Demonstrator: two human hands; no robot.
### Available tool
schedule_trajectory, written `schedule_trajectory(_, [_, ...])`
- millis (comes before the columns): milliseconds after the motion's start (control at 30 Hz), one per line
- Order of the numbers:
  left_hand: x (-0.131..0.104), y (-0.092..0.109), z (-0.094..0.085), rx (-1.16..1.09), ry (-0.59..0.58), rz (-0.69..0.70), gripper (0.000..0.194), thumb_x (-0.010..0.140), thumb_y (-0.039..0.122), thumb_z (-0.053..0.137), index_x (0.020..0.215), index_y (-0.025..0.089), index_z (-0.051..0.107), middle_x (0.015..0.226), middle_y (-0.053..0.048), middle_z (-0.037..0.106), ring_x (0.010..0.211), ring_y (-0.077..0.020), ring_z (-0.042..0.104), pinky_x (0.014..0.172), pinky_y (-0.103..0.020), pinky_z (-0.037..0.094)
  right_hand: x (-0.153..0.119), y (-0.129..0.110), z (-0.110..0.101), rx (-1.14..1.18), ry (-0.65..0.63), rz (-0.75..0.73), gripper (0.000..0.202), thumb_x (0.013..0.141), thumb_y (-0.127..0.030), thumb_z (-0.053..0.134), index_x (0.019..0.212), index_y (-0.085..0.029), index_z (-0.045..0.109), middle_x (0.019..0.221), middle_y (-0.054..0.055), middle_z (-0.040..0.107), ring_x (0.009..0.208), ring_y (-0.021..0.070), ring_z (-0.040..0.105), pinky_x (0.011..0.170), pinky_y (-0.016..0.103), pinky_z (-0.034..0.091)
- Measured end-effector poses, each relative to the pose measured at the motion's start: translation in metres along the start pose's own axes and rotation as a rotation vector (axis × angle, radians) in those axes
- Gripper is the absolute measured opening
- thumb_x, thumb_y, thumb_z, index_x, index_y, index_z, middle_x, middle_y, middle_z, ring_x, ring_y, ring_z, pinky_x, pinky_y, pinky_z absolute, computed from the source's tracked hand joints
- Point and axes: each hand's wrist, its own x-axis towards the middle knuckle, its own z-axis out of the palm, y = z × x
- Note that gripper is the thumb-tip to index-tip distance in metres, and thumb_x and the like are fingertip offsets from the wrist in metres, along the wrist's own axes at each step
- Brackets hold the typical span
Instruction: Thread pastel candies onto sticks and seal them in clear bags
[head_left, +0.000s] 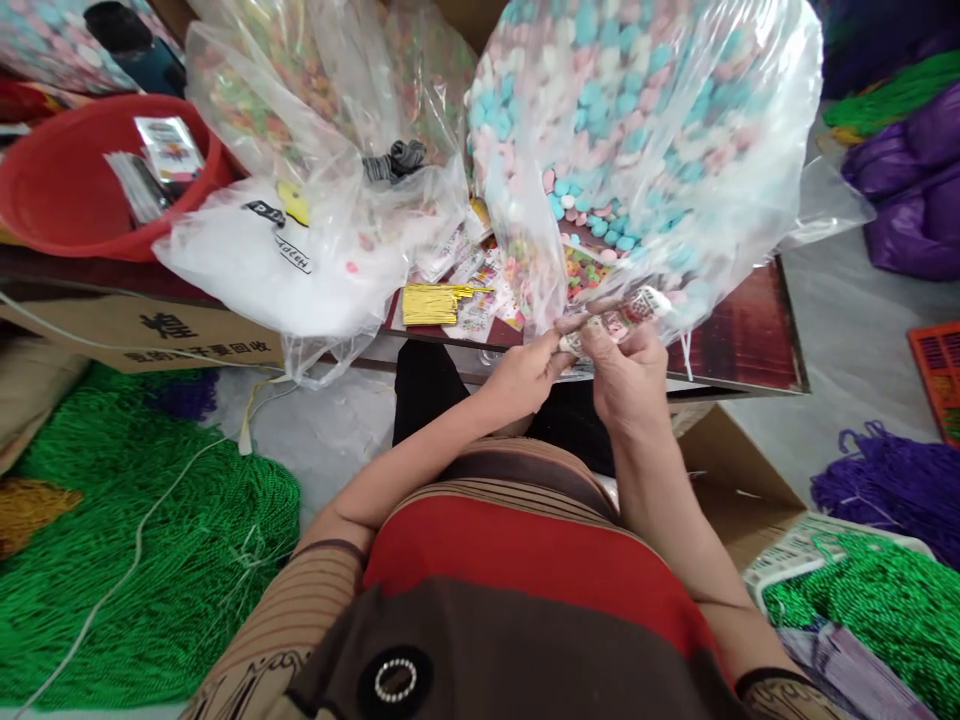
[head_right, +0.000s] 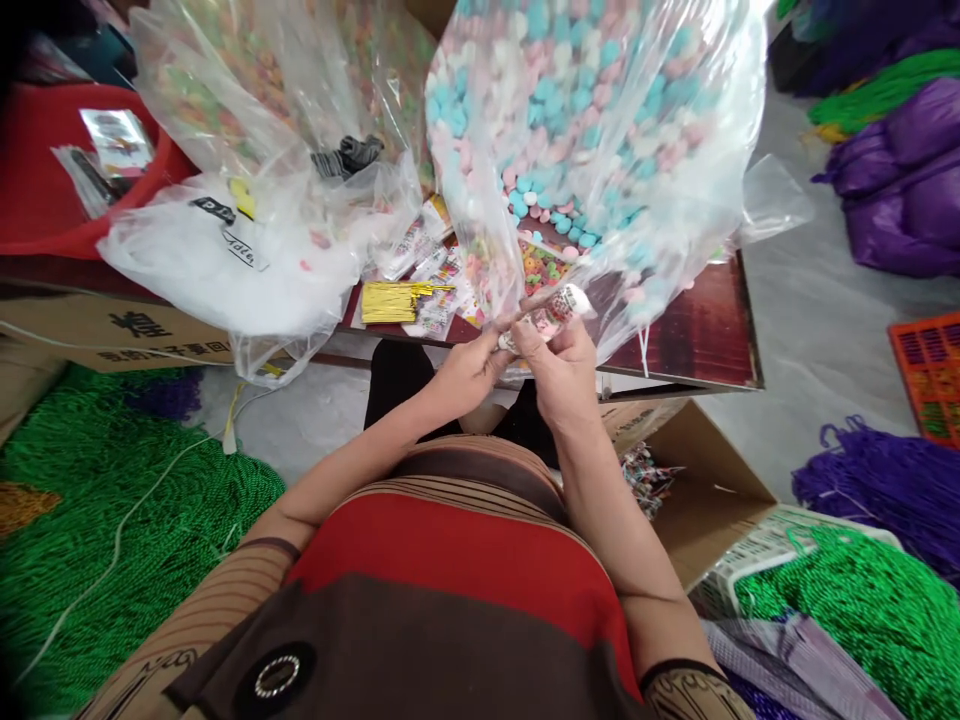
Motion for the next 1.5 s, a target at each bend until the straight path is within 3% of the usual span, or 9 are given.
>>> schedule_trajectory(100, [-0.006,0.001,-0.01,-0.5,-0.339,-0.118,0.041,0.093,0.06,0.059,0.093,0.02,0.056,0.055,0.01,0.036,0.041,-0.0072,0.034,0.049,-0.023,0.041,0.007,-0.012,-0.008,0.015,-0.253,0.14,0.05,0.065,-0.054,0.092,0.105,-0.028,0.074,0.096,0.003,0.081,0.086,0.0227,0.076,0.072,0.036,0.062])
schedule_trajectory(167, [-0.009,0.001,-0.015,-0.673,-0.421,-0.134,0.046,0.087,0.065,0.064,0.089,0.021,0.052,0.055,0.012,0.031,0.039,-0.0062,0.028,0.046,-0.023,0.039,0.012,-0.013,-0.008,0.027,-0.273,0.164,0.045,0.066,-0.047,0.093,0.102,-0.028,0.076,0.094,0.003,0.081,0.079,0.0206,0.075,0.064,0.033,0.06])
schedule_trajectory(367, [-0.006,-0.007,-0.023,-0.043,0.213,0.014,0.014,0.094,0.033,0.06,0.089,0.021,0.054,0.065,0.004,0.049,0.055,-0.0115,0.046,0.058,-0.024,0.037,0.023,0.019,0.02,0.033,-0.061,0.07,0.025,0.071,-0.038,0.091,0.088,-0.028,0.076,0.083,-0.005,0.076,0.068,0.0107,0.067,0.062,0.024,0.055])
schedule_trajectory(467, [-0.005,-0.015,-0.039,0.175,0.415,0.031,0.016,0.09,0.022,0.066,0.08,0.021,0.054,0.066,0.002,0.053,0.061,-0.0129,0.051,0.061,-0.024,0.035,0.032,0.027,0.034,-0.029,-0.133,0.065,0.029,0.074,-0.043,0.088,0.095,-0.029,0.076,0.091,-0.004,0.078,0.074,0.0115,0.069,0.066,0.024,0.056])
schedule_trajectory(667, [0.002,-0.024,-0.087,-0.418,0.627,-0.029,0.032,0.098,0.046,0.059,0.078,0.022,0.051,0.052,0.01,0.038,0.039,-0.0064,0.033,0.045,-0.021,0.034,0.073,0.04,0.056,-0.518,-0.424,-0.064,0.031,0.098,-0.043,0.059,0.115,-0.025,0.076,0.113,0.007,0.079,0.104,0.0221,0.073,0.09,0.039,0.059])
schedule_trajectory(833, [0.014,-0.027,-0.1,-0.589,0.739,-0.105,0.033,0.099,0.043,0.059,0.077,0.022,0.046,0.047,0.012,0.037,0.034,-0.0052,0.035,0.041,-0.019,0.036,0.095,0.07,0.086,-1.1,-0.531,-0.218,0.03,0.095,-0.022,0.052,0.109,-0.018,0.078,0.109,0.014,0.078,0.105,0.0279,0.069,0.096,0.042,0.052])
schedule_trajectory(933, [0.018,-0.03,-0.098,-0.562,0.745,-0.131,0.032,0.1,0.043,0.057,0.078,0.022,0.046,0.048,0.013,0.039,0.033,-0.0046,0.038,0.041,-0.018,0.036,0.098,0.081,0.093,-1.185,-0.517,-0.219,0.03,0.095,-0.024,0.05,0.096,-0.019,0.079,0.099,0.013,0.077,0.096,0.0257,0.067,0.088,0.038,0.05])
schedule_trajectory(1300, [0.02,-0.036,-0.099,-0.491,0.745,-0.13,0.031,0.101,0.043,0.056,0.08,0.022,0.047,0.049,0.012,0.04,0.034,-0.0047,0.038,0.039,-0.018,0.034,0.104,0.081,0.073,-0.623,-0.31,0.118,0.025,0.086,-0.035,0.065,0.071,-0.017,0.074,0.059,0.0,0.066,0.056,0.0145,0.058,0.062,0.03,0.05])
schedule_trajectory(1500, [0.02,-0.036,-0.098,-0.51,0.764,-0.11,0.026,0.099,0.038,0.059,0.08,0.023,0.049,0.05,0.012,0.042,0.034,-0.0055,0.039,0.039,-0.019,0.033,0.099,0.074,0.061,-0.345,0.023,0.083,0.024,0.083,-0.041,0.071,0.07,-0.021,0.069,0.064,-0.001,0.069,0.051,0.0121,0.059,0.047,0.025,0.046])
